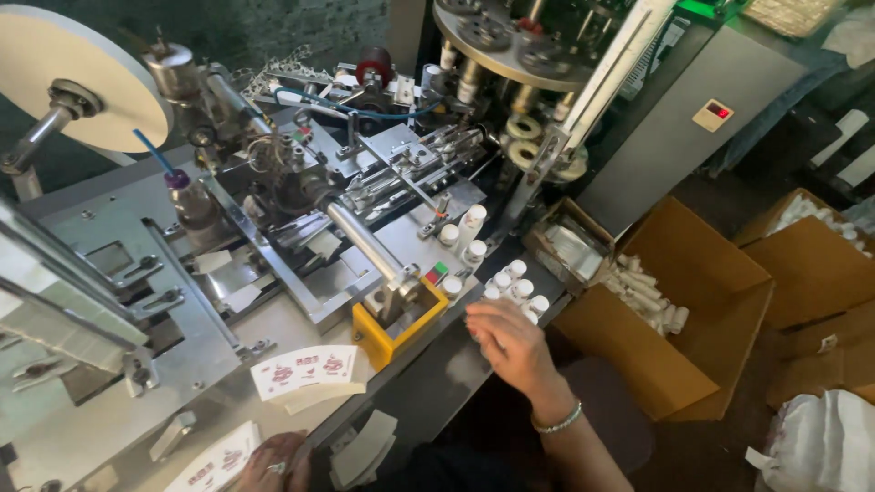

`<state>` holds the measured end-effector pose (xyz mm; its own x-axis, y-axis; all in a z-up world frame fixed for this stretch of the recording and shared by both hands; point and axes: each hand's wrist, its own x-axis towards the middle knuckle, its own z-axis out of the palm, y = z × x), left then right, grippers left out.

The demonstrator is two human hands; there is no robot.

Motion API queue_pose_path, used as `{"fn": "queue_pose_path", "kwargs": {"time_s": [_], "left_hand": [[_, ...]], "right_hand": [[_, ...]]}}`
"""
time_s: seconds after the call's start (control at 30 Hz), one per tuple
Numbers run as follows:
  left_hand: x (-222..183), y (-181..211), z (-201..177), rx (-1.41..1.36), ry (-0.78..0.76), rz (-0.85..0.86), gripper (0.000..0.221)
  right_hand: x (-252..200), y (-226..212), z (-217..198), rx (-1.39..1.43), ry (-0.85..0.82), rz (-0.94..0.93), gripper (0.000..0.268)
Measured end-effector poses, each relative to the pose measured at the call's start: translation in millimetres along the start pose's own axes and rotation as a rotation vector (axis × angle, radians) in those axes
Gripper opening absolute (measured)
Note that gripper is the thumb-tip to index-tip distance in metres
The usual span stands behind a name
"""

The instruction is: Manually prepare paper cup blanks and monitor a paper cup forming machine.

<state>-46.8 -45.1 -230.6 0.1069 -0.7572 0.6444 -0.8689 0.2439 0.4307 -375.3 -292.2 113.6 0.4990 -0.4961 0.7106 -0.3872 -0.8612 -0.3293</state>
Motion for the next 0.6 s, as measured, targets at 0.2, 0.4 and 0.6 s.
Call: {"fn": "queue_pose_path", "kwargs": {"time_s": [0.2, 0.4, 0.6], "left_hand": [[121.4, 100.5, 47.2, -0.079, -0.099, -0.089, 0.015], [176.3, 160.1, 139.2, -0.124, -0.163, -0.107, 0.014], [209.8, 201.1, 204.0, -0.077, -0.188, -0.024, 0.015]], "right_hand": [[17.2, 76.7, -69.3, -0.128, 0.07, 0.012, 0.012], [40.5, 177.3, -163.7, -0.203, 0.114, 0.024, 0.011], [89.6, 322.4, -222.2, -0.232, 0.184, 0.024, 0.006]]}}
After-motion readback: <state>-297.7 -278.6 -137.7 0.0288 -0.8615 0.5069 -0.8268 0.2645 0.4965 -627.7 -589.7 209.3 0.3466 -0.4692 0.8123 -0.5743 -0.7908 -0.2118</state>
